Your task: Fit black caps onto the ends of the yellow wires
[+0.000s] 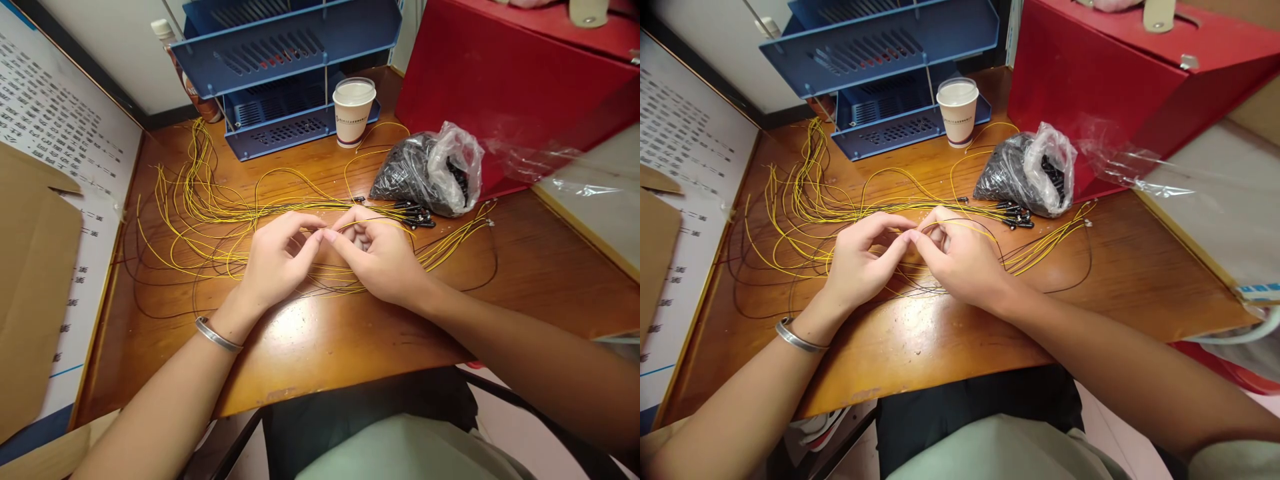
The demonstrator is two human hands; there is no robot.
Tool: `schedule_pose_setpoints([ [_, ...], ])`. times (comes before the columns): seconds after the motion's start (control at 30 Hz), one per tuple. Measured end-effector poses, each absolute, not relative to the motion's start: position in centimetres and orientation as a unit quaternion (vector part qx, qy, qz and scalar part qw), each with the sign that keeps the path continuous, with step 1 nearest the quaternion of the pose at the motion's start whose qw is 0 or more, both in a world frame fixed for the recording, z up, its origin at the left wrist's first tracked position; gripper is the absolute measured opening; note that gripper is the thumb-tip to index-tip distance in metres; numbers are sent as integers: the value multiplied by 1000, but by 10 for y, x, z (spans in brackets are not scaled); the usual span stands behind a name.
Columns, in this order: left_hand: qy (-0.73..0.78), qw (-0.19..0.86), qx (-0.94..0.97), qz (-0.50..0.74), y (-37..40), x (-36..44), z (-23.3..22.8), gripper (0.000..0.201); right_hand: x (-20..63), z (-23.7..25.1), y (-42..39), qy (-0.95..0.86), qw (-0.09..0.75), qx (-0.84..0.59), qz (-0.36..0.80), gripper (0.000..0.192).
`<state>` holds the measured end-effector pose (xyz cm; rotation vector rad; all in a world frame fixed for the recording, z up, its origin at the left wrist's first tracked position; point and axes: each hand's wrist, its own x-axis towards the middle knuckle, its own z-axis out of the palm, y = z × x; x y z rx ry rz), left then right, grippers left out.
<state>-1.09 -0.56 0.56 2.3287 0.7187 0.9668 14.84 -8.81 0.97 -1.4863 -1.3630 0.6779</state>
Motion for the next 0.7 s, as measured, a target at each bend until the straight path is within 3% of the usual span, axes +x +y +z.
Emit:
schedule_pose_setpoints([
  [0.23, 264, 297, 844, 360, -7, -11, 4, 11, 148, 8, -89, -554, 489, -613, 280, 21],
  [0.7, 247, 275, 851, 373, -8, -9, 8, 11, 149, 9, -90, -546, 514, -595, 291, 15],
])
